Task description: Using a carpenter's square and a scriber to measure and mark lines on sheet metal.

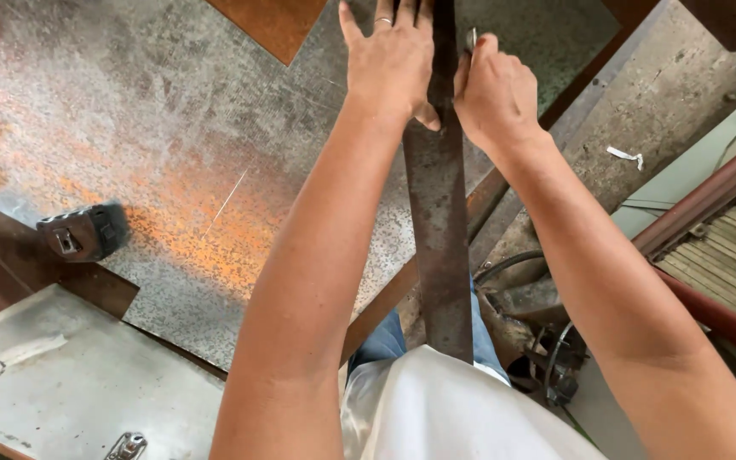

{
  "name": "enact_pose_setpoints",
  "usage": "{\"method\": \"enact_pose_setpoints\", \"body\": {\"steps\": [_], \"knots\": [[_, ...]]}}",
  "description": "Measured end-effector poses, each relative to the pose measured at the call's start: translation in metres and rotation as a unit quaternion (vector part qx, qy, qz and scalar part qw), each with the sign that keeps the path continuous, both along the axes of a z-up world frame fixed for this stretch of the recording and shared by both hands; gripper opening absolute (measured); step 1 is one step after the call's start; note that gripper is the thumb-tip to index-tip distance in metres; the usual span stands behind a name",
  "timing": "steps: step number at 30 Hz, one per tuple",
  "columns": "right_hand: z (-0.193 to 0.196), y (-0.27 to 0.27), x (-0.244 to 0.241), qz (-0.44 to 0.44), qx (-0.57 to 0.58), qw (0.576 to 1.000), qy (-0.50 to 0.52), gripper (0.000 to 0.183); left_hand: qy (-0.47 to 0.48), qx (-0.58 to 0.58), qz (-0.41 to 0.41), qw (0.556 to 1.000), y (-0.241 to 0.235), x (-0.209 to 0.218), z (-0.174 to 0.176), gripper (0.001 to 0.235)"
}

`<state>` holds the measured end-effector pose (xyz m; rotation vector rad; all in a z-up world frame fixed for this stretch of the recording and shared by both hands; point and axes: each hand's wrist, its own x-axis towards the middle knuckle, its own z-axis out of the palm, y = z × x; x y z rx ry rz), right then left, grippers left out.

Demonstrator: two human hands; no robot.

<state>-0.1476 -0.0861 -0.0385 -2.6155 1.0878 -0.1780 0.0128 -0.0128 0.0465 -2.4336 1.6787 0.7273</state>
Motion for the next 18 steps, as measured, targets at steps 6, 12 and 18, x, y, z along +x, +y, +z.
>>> {"method": "enact_pose_setpoints", "body": {"steps": [6, 12, 18], "knots": [[-0.009, -0.044, 0.040, 0.023, -0.040, 0.997, -0.059, 0.019, 0.002, -0.024, -0.002, 1.000, 0.000, 0.001, -0.001, 0.148], [0.001, -0.018, 0.026, 0.072, -0.040, 0.994, -0.073, 0.011, 0.004, 0.003, -0.005, 1.000, -0.003, 0.003, 0.004, 0.144], [0.031, 0.076, -0.045, -0.046, 0.110, 0.991, 0.064, 0.021, -0.016, -0.039, -0.004, 0.999, -0.004, 0.003, -0.005, 0.148]]}}
